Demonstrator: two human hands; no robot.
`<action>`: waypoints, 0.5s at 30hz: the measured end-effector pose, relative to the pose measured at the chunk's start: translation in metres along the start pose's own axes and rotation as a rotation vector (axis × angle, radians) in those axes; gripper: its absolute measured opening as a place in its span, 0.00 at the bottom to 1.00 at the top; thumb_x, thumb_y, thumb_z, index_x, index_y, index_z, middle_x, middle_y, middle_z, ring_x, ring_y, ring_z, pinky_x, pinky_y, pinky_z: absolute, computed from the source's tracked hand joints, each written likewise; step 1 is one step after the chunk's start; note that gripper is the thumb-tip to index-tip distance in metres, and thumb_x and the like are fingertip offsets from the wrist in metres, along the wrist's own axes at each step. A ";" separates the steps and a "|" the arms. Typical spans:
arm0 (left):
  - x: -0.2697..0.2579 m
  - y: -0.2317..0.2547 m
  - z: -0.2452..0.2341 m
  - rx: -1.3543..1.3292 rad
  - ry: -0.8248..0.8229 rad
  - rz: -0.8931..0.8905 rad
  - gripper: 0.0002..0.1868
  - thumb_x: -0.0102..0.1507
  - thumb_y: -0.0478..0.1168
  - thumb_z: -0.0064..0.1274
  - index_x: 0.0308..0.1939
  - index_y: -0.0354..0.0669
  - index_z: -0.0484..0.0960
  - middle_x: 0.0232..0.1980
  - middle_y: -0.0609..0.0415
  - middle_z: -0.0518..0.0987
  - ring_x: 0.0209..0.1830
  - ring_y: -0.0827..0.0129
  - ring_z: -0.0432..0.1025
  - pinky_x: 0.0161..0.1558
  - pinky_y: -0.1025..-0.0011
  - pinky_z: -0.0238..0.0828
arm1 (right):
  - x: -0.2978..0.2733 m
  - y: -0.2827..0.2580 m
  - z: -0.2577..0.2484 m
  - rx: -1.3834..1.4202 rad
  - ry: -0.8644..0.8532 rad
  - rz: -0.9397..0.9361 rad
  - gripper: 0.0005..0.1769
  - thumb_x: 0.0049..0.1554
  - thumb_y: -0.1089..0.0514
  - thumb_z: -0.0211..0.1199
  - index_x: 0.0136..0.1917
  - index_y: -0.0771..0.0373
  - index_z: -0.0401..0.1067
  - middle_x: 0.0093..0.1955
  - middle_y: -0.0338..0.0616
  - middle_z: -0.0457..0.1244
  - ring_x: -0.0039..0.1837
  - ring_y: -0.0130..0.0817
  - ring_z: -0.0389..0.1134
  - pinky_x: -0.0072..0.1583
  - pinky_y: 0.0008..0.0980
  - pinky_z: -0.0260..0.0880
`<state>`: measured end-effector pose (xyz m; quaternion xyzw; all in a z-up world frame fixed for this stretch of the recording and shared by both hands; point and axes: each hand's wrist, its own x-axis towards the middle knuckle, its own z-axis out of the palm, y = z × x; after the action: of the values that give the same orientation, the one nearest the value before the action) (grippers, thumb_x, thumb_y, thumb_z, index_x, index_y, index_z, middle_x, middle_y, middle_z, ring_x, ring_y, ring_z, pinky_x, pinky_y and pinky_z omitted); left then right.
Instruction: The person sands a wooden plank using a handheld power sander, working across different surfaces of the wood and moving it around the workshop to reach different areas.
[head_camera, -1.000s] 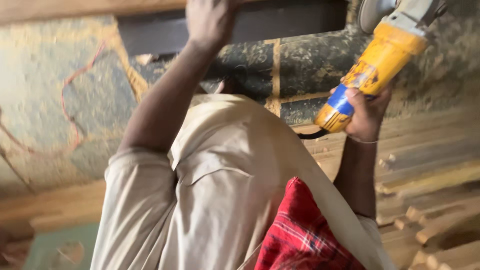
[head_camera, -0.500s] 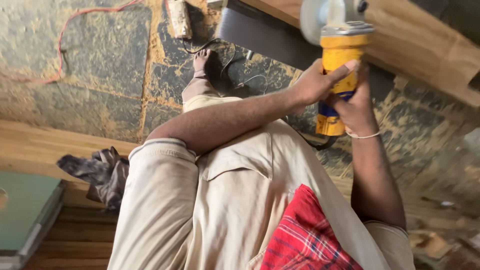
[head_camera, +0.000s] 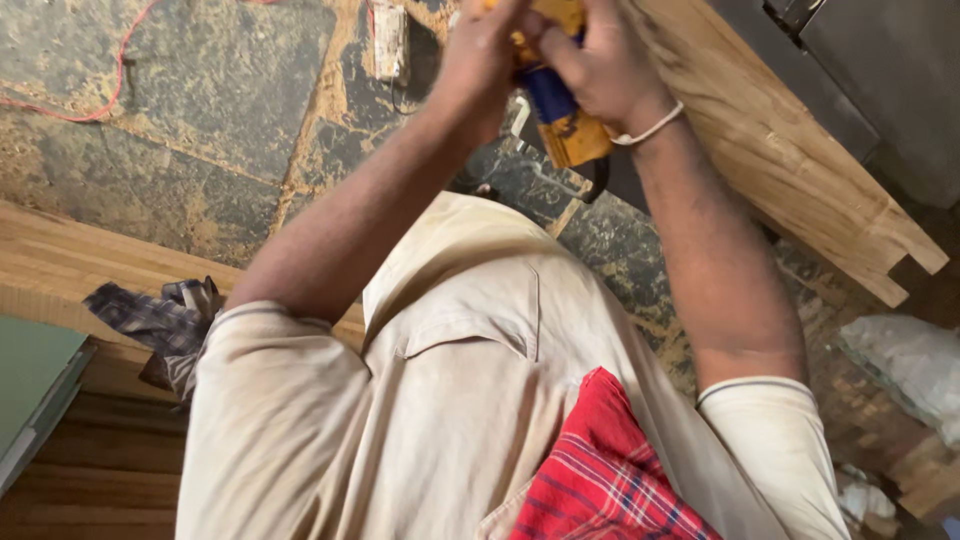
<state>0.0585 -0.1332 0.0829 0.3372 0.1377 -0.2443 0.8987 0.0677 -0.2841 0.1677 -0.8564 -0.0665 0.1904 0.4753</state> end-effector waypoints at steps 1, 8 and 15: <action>-0.014 0.003 -0.008 -0.038 0.015 0.052 0.27 0.68 0.53 0.58 0.57 0.33 0.69 0.47 0.47 0.76 0.45 0.60 0.74 0.45 0.59 0.74 | -0.002 -0.006 0.005 0.003 -0.001 0.015 0.21 0.66 0.52 0.61 0.68 0.64 0.63 0.58 0.45 0.68 0.59 0.36 0.71 0.61 0.32 0.73; -0.066 -0.026 0.033 0.009 -0.104 -0.089 0.30 0.68 0.50 0.56 0.66 0.44 0.61 0.51 0.53 0.74 0.46 0.69 0.72 0.47 0.68 0.74 | -0.090 0.004 -0.001 0.078 -0.030 -0.006 0.36 0.70 0.57 0.62 0.84 0.61 0.49 0.80 0.50 0.54 0.82 0.44 0.56 0.81 0.45 0.58; -0.010 -0.013 0.051 0.124 -0.074 0.062 0.29 0.68 0.53 0.59 0.62 0.41 0.64 0.47 0.53 0.74 0.45 0.68 0.72 0.47 0.66 0.76 | -0.050 0.017 -0.022 0.236 0.076 0.018 0.38 0.70 0.56 0.59 0.87 0.60 0.46 0.81 0.47 0.53 0.83 0.41 0.54 0.84 0.42 0.57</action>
<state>0.0472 -0.1722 0.1173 0.3871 0.0783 -0.2369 0.8876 0.0294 -0.3250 0.1766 -0.8017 -0.0179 0.1685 0.5733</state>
